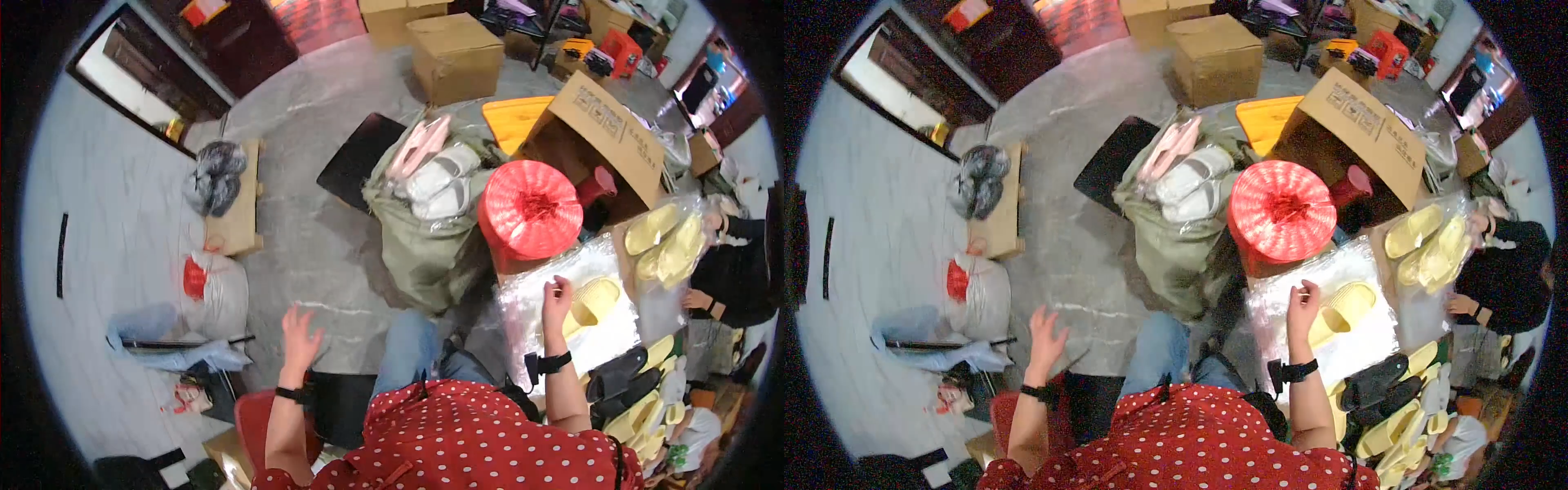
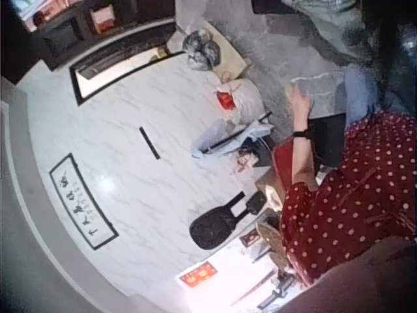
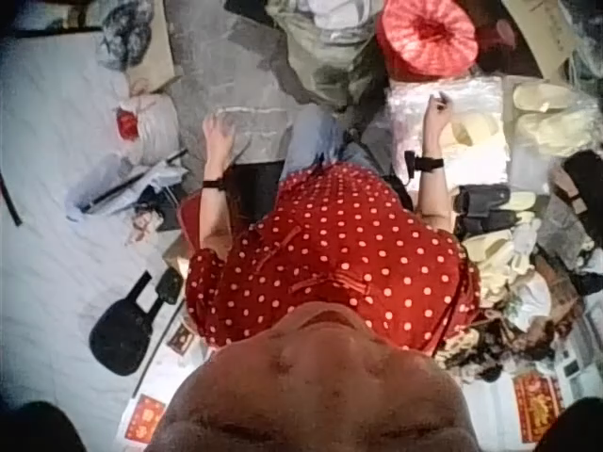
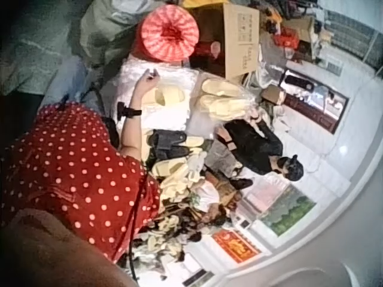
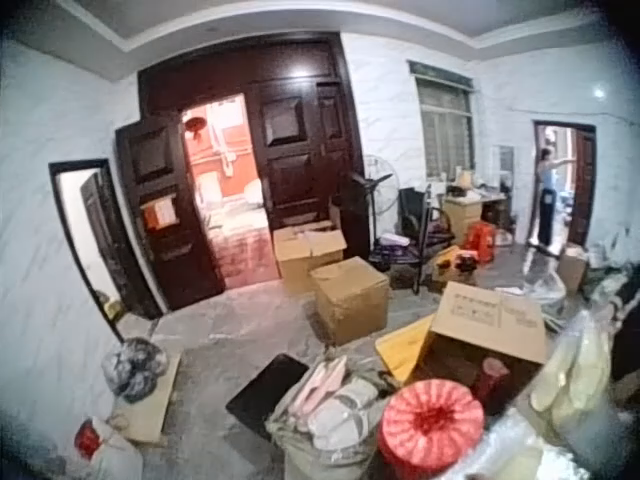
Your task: The recorder gathers different colored sandals, places them on a plastic sheet, and then puts the items into a large burlap sack for packaging.
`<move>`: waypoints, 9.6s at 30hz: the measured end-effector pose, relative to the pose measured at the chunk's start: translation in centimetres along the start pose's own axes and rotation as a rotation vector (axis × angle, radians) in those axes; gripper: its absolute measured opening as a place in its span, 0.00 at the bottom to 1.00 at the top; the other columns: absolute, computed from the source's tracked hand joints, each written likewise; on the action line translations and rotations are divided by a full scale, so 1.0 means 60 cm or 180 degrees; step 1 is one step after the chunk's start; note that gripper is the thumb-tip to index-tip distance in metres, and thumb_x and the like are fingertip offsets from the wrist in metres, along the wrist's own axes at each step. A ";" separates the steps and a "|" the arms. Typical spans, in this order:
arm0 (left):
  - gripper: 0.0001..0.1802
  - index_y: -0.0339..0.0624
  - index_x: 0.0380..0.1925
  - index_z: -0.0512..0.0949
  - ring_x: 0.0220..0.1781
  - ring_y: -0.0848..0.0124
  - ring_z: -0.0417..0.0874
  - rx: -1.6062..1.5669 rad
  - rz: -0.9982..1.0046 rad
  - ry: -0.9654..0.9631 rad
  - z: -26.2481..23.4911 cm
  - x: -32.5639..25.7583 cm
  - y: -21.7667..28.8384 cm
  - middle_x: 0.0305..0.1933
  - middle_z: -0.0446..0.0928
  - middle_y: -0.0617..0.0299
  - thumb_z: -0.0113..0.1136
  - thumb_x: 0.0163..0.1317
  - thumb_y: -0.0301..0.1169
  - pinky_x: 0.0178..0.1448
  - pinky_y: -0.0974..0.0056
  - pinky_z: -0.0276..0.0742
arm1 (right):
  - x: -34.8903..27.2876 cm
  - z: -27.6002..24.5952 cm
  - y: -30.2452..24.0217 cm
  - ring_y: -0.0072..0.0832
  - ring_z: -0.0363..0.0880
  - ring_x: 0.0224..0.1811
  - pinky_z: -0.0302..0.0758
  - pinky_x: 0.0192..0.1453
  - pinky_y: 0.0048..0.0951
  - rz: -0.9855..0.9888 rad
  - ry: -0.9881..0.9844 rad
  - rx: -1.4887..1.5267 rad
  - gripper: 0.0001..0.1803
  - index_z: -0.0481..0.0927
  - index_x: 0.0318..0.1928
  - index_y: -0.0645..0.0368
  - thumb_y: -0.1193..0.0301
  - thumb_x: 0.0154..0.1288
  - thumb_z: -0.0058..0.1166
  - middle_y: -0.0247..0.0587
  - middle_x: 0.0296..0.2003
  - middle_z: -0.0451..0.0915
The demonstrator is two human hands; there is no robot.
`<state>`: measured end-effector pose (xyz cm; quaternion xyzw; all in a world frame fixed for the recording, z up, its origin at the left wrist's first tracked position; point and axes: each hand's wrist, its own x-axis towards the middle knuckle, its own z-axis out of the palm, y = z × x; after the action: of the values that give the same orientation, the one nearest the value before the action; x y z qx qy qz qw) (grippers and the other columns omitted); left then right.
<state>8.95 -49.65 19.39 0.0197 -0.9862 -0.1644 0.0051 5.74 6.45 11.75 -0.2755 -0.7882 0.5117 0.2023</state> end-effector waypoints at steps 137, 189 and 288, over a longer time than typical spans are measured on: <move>0.21 0.34 0.59 0.69 0.53 0.77 0.72 -0.1765 0.0314 -0.6468 -0.077 0.577 0.194 0.54 0.74 0.62 0.55 0.71 0.34 0.59 0.69 0.68 | -0.456 0.616 -0.293 0.22 0.78 0.42 0.73 0.49 0.26 0.2378 0.4274 0.2582 0.17 0.79 0.52 0.64 0.68 0.66 0.58 0.34 0.43 0.81; 0.18 0.39 0.53 0.71 0.57 0.74 0.70 0.3484 0.4576 -0.9644 -0.373 0.318 -0.518 0.52 0.72 0.62 0.49 0.61 0.22 0.61 0.71 0.62 | -0.966 1.357 -0.980 0.25 0.78 0.44 0.73 0.51 0.28 0.2667 0.8882 0.0130 0.13 0.79 0.47 0.64 0.73 0.63 0.61 0.39 0.43 0.82; 0.16 0.35 0.52 0.75 0.40 0.75 0.79 0.4887 0.5856 -0.4362 0.227 -0.098 -0.021 0.40 0.80 0.63 0.58 0.67 0.31 0.45 0.70 0.74 | -1.322 1.534 -0.187 0.55 0.73 0.55 0.70 0.61 0.46 0.7160 0.8134 0.2501 0.21 0.72 0.57 0.72 0.72 0.66 0.49 0.62 0.54 0.75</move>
<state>14.63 -46.20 6.09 -0.7190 -0.2921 0.5011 -0.3829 8.64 -112.04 -17.15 0.7750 -0.5717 -0.0147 -0.2688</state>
